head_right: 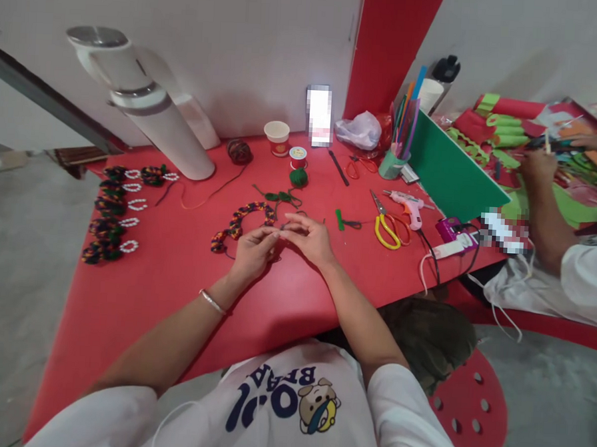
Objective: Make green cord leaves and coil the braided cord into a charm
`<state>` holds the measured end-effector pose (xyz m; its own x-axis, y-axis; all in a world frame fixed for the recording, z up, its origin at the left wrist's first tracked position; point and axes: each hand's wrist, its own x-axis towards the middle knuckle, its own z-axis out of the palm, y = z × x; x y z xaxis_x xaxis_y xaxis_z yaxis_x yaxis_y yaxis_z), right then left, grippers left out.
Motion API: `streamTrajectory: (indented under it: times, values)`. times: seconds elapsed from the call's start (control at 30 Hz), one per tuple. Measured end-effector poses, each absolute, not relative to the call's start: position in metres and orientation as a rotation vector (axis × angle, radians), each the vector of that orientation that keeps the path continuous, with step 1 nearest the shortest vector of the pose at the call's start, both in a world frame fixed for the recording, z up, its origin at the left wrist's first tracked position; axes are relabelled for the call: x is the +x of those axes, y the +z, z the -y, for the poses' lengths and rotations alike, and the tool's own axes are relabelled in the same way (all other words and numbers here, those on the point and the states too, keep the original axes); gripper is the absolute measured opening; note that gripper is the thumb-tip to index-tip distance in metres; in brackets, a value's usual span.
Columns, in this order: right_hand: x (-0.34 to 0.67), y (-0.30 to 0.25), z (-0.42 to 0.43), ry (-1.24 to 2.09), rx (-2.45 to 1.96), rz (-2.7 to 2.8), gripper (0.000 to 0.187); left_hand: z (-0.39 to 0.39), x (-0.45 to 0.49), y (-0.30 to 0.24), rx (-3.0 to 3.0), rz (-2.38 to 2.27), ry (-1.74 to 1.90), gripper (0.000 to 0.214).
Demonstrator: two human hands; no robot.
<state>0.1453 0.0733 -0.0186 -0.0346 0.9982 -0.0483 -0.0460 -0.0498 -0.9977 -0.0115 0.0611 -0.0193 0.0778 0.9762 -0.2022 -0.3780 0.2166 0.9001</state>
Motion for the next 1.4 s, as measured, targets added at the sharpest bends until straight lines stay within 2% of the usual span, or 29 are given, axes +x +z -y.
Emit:
streamTrajectory:
  times: [0.13,0.43,0.97,1.17,1.4]
  values:
    - [0.1479,-0.019,-0.071,1.247,-1.18,1.235,0.044,-0.0613,-0.0101,-0.0176,0.816,-1.022,1.185,0.048]
    - [0.1458,-0.0219,-0.0697,1.183,-1.197,1.276,0.042,-0.0606,-0.0088,-0.0164,0.796,-1.047,1.205,0.047]
    - [0.1455,-0.0218,-0.0697,1.324,-1.142,1.257,0.043,-0.0616,-0.0093,-0.0231,0.856,-0.996,1.215,0.044]
    - [0.1459,-0.0182,-0.0721,1.161,-1.225,1.355,0.02,-0.061,-0.0084,-0.0208,0.955,-1.073,1.185,0.043]
    - [0.1468,-0.0167,-0.0715,1.141,-1.225,1.359,0.017,-0.0618,-0.0087,-0.0166,0.995,-1.073,1.127,0.041]
